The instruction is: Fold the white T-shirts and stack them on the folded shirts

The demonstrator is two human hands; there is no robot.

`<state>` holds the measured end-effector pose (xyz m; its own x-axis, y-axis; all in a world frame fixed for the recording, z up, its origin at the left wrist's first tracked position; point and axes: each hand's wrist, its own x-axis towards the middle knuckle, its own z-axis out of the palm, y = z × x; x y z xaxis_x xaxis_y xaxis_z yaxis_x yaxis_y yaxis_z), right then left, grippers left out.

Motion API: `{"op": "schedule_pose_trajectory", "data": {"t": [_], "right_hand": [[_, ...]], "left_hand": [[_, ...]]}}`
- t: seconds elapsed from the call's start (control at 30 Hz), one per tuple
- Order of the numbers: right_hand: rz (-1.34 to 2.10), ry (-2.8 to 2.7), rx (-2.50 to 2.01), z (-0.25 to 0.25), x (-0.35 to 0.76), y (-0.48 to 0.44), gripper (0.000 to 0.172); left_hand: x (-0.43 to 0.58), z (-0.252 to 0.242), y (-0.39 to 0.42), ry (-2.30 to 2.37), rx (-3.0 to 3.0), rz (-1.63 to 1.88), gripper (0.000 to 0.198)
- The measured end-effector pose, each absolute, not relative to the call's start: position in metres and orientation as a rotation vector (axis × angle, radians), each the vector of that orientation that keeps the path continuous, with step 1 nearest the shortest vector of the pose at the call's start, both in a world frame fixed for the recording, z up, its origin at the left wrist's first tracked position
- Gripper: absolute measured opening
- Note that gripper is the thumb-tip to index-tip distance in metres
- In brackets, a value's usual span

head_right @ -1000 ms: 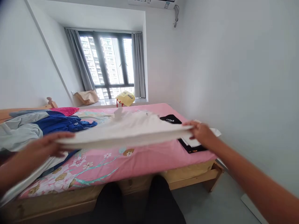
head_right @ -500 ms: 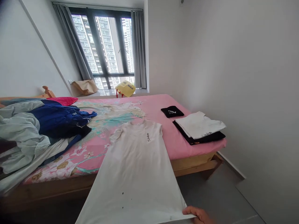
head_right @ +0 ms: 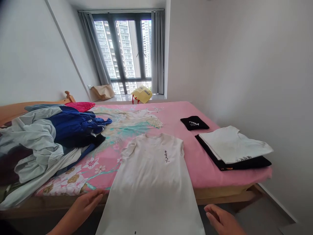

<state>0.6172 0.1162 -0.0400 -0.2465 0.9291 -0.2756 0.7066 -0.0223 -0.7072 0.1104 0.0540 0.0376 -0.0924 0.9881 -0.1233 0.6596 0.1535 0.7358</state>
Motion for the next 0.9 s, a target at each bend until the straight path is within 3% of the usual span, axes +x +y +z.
{"op": "schedule_pose_trajectory", "data": {"t": [0.13,0.37,0.63,0.8,0.9], "right_hand": [[1.107,-2.020,-1.534,-0.018,0.568,0.160,0.042],[1.105,-1.714,-1.549,-0.030,0.546,0.251,0.035],[0.935,-1.617,-1.624,-0.041,0.537,0.355,0.029],[0.493,-2.082,-1.652,-0.029,0.524,0.377,0.023],[0.398,-2.229,-1.756,-0.025,0.538,0.382,0.021]], "left_hand": [[0.118,0.047,0.151,1.966,1.694,0.771,0.034],[0.100,0.026,0.277,2.182,1.772,0.482,0.040],[0.090,-0.002,0.321,2.234,1.761,0.100,0.041],[0.096,-0.006,0.332,2.158,1.869,0.216,0.048],[0.101,0.000,0.343,2.072,1.660,0.249,0.053]]}}
